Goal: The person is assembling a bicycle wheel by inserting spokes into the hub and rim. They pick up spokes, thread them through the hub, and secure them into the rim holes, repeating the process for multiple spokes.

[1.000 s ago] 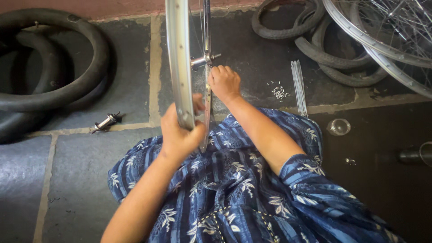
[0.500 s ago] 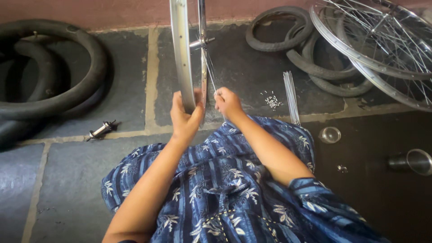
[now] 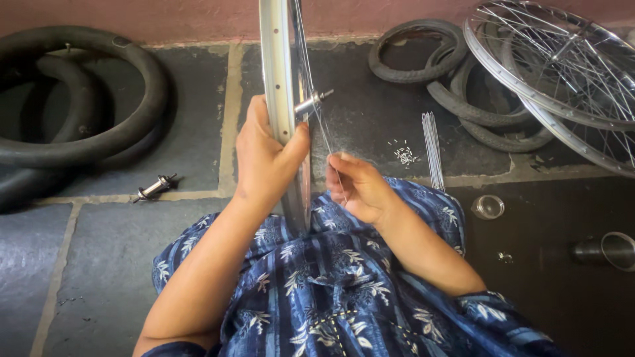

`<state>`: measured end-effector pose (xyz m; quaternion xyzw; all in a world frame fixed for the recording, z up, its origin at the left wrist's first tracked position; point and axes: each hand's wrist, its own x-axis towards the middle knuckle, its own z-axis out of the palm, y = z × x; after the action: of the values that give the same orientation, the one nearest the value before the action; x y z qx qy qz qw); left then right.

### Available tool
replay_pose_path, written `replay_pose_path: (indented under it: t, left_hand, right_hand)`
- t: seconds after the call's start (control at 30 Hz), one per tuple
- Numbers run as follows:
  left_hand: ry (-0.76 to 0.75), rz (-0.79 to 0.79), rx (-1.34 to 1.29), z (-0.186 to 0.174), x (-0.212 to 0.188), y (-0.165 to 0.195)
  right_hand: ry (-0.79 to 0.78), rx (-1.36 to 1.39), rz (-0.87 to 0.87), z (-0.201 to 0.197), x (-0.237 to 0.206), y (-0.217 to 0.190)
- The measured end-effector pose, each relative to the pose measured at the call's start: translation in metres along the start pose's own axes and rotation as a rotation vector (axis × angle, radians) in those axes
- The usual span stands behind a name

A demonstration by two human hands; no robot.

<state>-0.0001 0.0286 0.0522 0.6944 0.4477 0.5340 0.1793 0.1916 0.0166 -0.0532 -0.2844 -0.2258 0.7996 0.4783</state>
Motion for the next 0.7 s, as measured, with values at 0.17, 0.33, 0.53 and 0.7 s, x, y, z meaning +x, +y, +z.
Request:
replay_pose_path:
  t: [0.17, 0.33, 0.53, 0.7]
  left_hand:
    - [-0.03, -0.139, 0.03, -0.004, -0.012, 0.017]
    - [-0.023, -0.159, -0.026, -0.003, -0.022, 0.018]
    - [0.019, -0.135, 0.019, -0.004, -0.024, 0.018]
    - [0.028, -0.131, -0.013, -0.002, -0.027, 0.017]
  right_hand:
    - [-0.061, 0.151, 0.068, 0.02, 0.009, -0.003]
    - [-0.303, 0.274, 0.029, 0.027, 0.054, -0.006]
    - [-0.273, 0.212, 0.029, 0.035, 0.072, -0.001]
    - [-0.31, 0.258, 0.009, 0.042, 0.066, -0.002]
